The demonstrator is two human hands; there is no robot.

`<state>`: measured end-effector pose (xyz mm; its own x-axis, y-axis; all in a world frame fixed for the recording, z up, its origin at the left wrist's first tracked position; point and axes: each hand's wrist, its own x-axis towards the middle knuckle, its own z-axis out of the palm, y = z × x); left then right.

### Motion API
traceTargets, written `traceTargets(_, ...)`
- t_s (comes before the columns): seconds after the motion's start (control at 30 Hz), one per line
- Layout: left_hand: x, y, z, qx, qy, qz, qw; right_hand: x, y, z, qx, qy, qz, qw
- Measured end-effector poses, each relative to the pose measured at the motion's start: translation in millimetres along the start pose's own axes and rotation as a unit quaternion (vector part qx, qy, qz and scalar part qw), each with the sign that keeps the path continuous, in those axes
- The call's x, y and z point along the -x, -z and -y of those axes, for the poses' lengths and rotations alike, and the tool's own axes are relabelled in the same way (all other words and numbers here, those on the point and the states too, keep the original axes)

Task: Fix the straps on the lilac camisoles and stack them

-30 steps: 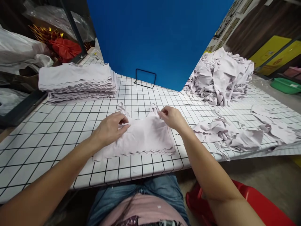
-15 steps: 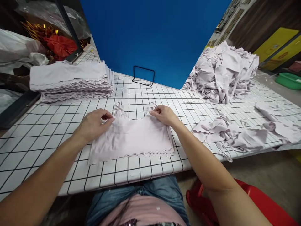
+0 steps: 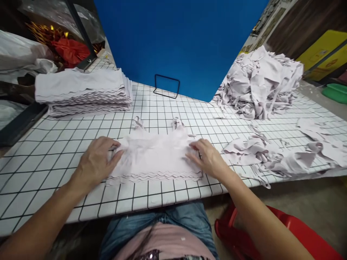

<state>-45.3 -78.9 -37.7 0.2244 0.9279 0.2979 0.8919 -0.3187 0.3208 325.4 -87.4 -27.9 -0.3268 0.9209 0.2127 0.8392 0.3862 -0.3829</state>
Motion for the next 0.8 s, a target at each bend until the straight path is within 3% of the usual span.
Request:
traceTargets(0.07,17,2,5,-0.002,0.022,0.002,1.0,20,-8,-2,0.023,0.044,-0.003,0.999)
traceTargets(0.2,33,7,-3,0.029,0.101,0.005,0.994,38,-13,-14,0.065,0.05,-0.029,0.996)
traceTargets(0.43,32,10,-21,0.012,0.151,0.027,0.988,44,-9,-21,0.129,0.09,-0.032,0.987)
traceTargets(0.63,35,23,-17,0.031,0.184,0.062,0.98,45,-5,-8,0.151,0.09,-0.012,0.984)
traceTargets(0.73,35,25,-15,-0.012,0.166,0.048,0.985,43,0,-3,0.111,0.077,0.004,0.991)
traceTargets(0.8,25,22,-25,-0.024,0.115,0.015,0.993,34,6,-2,0.065,0.062,0.011,0.996)
